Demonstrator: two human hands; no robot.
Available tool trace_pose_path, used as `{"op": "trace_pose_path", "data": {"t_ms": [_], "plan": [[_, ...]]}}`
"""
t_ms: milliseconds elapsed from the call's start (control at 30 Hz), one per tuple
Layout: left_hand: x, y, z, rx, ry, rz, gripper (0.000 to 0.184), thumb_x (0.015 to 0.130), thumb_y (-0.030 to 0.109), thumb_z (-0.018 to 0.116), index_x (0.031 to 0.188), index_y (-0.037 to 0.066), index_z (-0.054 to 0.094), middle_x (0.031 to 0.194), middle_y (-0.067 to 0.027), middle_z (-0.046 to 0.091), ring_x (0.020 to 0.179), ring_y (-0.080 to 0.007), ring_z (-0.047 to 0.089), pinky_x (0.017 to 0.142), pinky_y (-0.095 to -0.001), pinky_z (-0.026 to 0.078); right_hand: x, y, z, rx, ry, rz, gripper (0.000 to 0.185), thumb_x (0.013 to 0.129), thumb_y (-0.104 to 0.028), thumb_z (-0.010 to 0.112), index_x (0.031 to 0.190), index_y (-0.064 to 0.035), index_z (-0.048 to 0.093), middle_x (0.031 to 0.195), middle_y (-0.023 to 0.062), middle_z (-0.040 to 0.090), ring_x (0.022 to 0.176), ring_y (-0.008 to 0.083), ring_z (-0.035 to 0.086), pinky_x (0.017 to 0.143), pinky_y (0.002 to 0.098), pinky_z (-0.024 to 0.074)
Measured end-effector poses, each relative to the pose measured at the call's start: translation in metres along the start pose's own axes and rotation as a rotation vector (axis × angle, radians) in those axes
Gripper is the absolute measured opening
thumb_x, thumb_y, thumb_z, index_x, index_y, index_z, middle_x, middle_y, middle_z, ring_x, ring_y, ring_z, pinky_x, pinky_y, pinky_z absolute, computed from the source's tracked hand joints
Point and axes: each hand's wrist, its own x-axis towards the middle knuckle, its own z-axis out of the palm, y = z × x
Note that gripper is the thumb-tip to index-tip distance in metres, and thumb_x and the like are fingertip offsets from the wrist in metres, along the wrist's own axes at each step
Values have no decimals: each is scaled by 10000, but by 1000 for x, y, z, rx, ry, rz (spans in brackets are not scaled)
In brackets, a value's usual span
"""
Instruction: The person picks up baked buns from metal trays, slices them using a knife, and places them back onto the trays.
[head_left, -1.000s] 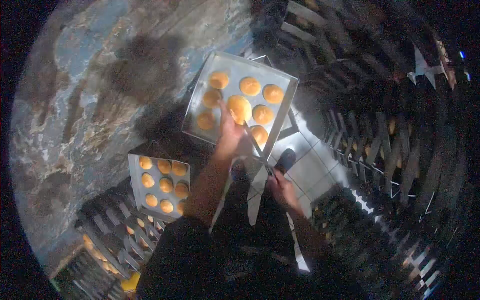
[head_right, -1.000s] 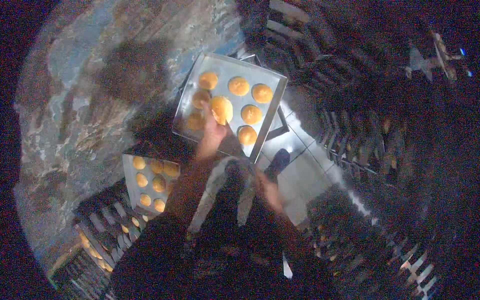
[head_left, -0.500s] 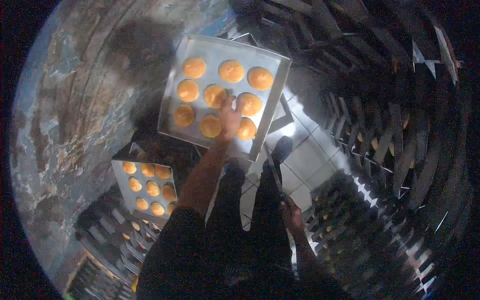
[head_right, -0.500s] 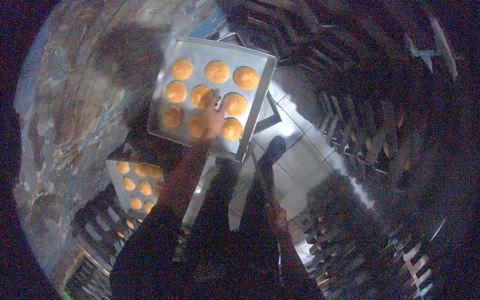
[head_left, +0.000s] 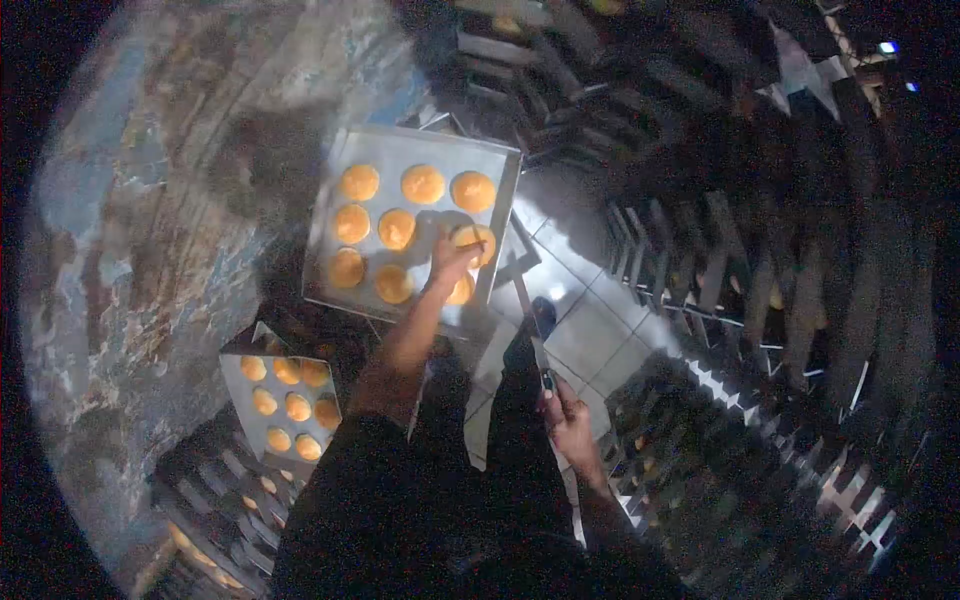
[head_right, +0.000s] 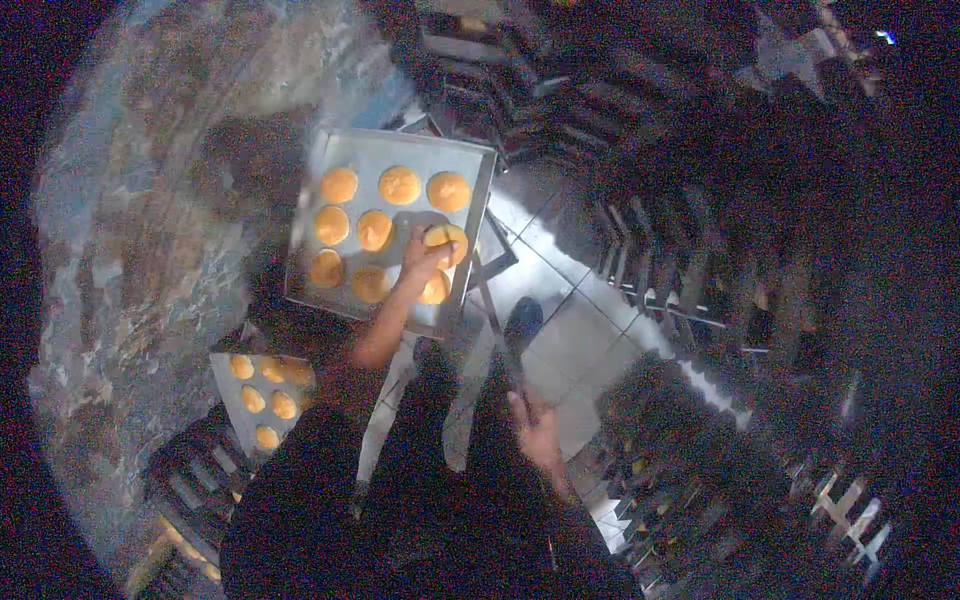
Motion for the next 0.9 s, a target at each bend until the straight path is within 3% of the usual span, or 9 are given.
{"op": "trace_pose_path", "data": {"t_ms": [100,167,200,233,333,467,733,800,900], "plan": [[-22,34,-22,-415,-89,9,565,856,234,782,1315,17,532,1197,-95,649,1135,-250,625,988,-394,498,-13,-51,-1,323,0,6,394,1037,-250,563,1377,-50,550,834,-10,627,662,69,529,590,236,426],[-39,65,-32,-996,-237,-151,658,866,369,777,1375,63,492,1288,-74,623,1119,-219,630,1002,-431,495,-26,-82,-2,316,4,-52,404,1036,-244,564,1390,-50,541,834,-12,626,672,61,529,593,225,423],[-55,94,-35,-1023,-153,-139,693,882,560,684,1367,90,528,1296,-58,636,1153,-223,620,1051,-452,464,-34,-96,-1,305,12,-73,415,1035,-238,566,1403,-49,531,835,-13,624,682,53,529,595,214,420],[-69,126,-38,-1017,-156,-98,693,882,560,684,1367,90,528,1296,-58,636,1153,-223,620,1051,-452,464,-41,-109,0,311,2,-111,415,1035,-238,566,1403,-49,531,835,-13,624,682,53,529,595,214,420],[-98,189,-60,-1336,-275,-18,675,883,732,525,1178,142,669,1073,-45,718,973,-203,679,838,-408,572,-61,-129,8,225,10,-259,441,1033,-241,572,1424,-47,514,843,-13,624,680,58,524,594,226,429],[-126,250,-72,-1407,-304,32,652,878,725,545,1075,118,678,981,-58,713,869,-217,682,645,-323,564,-99,-168,17,4,93,-521,464,1023,-268,574,1425,-41,524,805,-3,635,665,59,524,597,241,450],[-166,331,-70,-1515,-240,71,633,887,712,549,986,94,651,832,-59,623,698,-181,574,575,-329,533,-152,-203,16,-174,206,-704,460,1014,-254,554,1412,-23,527,787,130,705,660,176,671,646,337,536],[-170,332,-73,-1476,-568,217,618,895,688,565,994,83,640,850,-63,628,742,-189,594,604,-337,555,-153,-196,16,-213,250,-752,456,1016,-250,550,1410,-22,528,781,131,703,661,188,677,645,344,537],[-175,336,-67,-1531,-621,260,589,905,665,572,1001,87,639,832,-51,623,739,-193,601,627,-332,566,-161,-193,17,-237,285,-775,447,1017,-239,545,1404,-15,530,778,132,694,676,196,678,659,348,537]]}}
